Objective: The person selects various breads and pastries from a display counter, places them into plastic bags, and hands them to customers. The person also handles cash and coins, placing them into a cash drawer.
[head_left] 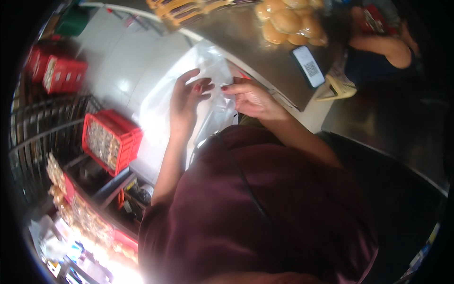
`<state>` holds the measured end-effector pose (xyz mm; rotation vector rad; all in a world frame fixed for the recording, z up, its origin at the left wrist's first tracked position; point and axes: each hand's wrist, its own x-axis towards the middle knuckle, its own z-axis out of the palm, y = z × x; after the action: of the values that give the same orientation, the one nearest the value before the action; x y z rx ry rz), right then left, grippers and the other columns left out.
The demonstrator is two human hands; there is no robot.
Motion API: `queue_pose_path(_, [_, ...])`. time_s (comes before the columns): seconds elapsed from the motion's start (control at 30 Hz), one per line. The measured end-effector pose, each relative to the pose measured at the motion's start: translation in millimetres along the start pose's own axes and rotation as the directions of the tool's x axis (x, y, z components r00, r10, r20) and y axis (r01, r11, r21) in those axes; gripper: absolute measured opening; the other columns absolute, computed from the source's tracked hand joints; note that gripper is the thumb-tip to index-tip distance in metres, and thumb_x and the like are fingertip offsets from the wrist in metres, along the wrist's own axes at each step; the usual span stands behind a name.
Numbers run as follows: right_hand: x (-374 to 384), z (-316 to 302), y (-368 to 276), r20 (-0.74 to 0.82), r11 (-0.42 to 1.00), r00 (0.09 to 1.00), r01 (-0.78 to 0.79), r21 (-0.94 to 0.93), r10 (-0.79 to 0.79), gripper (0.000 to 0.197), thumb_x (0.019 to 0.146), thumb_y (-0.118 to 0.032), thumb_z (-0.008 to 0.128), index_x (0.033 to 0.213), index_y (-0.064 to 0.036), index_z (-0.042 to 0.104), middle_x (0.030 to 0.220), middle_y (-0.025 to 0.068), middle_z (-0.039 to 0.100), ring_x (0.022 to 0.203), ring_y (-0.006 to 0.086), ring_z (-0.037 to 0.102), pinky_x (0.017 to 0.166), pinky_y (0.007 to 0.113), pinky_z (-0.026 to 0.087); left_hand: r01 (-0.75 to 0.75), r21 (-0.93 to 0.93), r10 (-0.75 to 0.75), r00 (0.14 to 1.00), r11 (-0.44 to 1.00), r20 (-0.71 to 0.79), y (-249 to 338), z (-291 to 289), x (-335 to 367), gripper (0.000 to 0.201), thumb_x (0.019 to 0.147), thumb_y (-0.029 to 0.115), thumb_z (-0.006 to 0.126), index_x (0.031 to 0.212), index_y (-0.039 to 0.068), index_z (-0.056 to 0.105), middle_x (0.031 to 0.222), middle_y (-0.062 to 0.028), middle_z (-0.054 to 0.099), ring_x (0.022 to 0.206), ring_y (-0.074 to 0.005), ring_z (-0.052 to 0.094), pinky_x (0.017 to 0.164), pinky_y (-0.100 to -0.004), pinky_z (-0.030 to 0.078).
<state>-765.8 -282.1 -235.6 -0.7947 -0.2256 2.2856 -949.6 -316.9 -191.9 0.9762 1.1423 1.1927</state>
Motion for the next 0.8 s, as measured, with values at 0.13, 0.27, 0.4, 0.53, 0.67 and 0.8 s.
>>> queue_pose_path(0.13, [-5, 28, -10, 0.009, 0.999, 0.999, -0.042, 0.01, 0.042, 0.028, 0.085, 0.002, 0.059, 0.112, 0.0068, 0.057, 0.105, 0.0131, 0.065, 0.101, 0.0236, 0.062, 0.094, 0.042, 0.046, -0.051, 0.215, 0.074, 0.992, 0.975, -0.1, 10, -5, 0, 0.031, 0.099, 0.015, 0.05, 0.127, 0.002, 0.048, 0.109, -0.011, 0.063, 0.098, -0.0181, 0.061, 0.082, -0.029, 0.047])
queue_pose_path(0.27, [2, 33, -14, 0.053, 1.0, 0.999, 0.007, 0.014, -0.008, 0.026, 0.084, 0.003, 0.06, 0.11, 0.0043, 0.058, 0.104, 0.0123, 0.065, 0.1, 0.0223, 0.061, 0.093, 0.041, 0.046, -0.017, 0.14, 0.032, 0.994, 0.99, -0.106, 14, 1, 0, 0.029, 0.099, 0.018, 0.051, 0.122, 0.001, 0.052, 0.102, -0.0073, 0.062, 0.087, -0.0132, 0.059, 0.073, -0.0247, 0.047])
queue_pose_path(0.4, [5, 35, -24, 0.039, 0.999, 0.998, -0.048, -0.006, 0.048, 0.021, 0.083, 0.003, 0.063, 0.104, 0.0014, 0.059, 0.101, 0.0113, 0.065, 0.096, 0.0203, 0.063, 0.091, 0.038, 0.048, -0.005, 0.126, 0.016, 0.996, 0.992, -0.085, 11, 11, 3, 0.034, 0.097, 0.026, 0.056, 0.119, 0.001, 0.052, 0.098, -0.006, 0.061, 0.086, -0.0119, 0.057, 0.074, -0.025, 0.046])
queue_pose_path(0.53, [12, 29, -29, 0.085, 0.999, 0.996, -0.026, -0.028, 0.029, 0.019, 0.083, 0.002, 0.063, 0.101, 0.0004, 0.059, 0.098, 0.0102, 0.065, 0.089, 0.0187, 0.064, 0.083, 0.034, 0.051, -0.038, 0.133, 0.051, 0.994, 0.99, -0.098, 2, 19, 12, 0.03, 0.089, 0.021, 0.068, 0.107, 0.001, 0.055, 0.086, -0.0052, 0.063, 0.077, -0.0108, 0.06, 0.065, -0.0233, 0.048])
queue_pose_path(0.67, [19, 31, -29, 0.093, 0.998, 0.995, -0.037, -0.049, 0.041, 0.01, 0.087, -0.007, 0.065, 0.094, -0.0035, 0.059, 0.089, 0.0065, 0.063, 0.08, 0.0149, 0.062, 0.074, 0.03, 0.051, 0.044, 0.238, -0.028, 0.997, 0.97, -0.073, 4, 31, 16, 0.02, 0.085, 0.012, 0.072, 0.092, 0.001, 0.058, 0.079, -0.004, 0.063, 0.071, -0.0093, 0.058, 0.063, -0.0229, 0.047])
queue_pose_path(0.8, [31, 2, -42, 0.445, 0.966, 0.877, -0.244, 0.09, 0.18, 0.022, 0.091, -0.027, 0.063, 0.081, -0.0099, 0.054, 0.079, 0.0015, 0.057, 0.072, 0.0104, 0.057, 0.066, 0.026, 0.049, 0.013, 0.263, 0.004, 0.998, 0.965, -0.065, -8, 26, 23, 0.012, 0.089, 0.01, 0.067, 0.089, 0.0, 0.058, 0.078, -0.0029, 0.061, 0.068, -0.0076, 0.051, 0.064, -0.0227, 0.044])
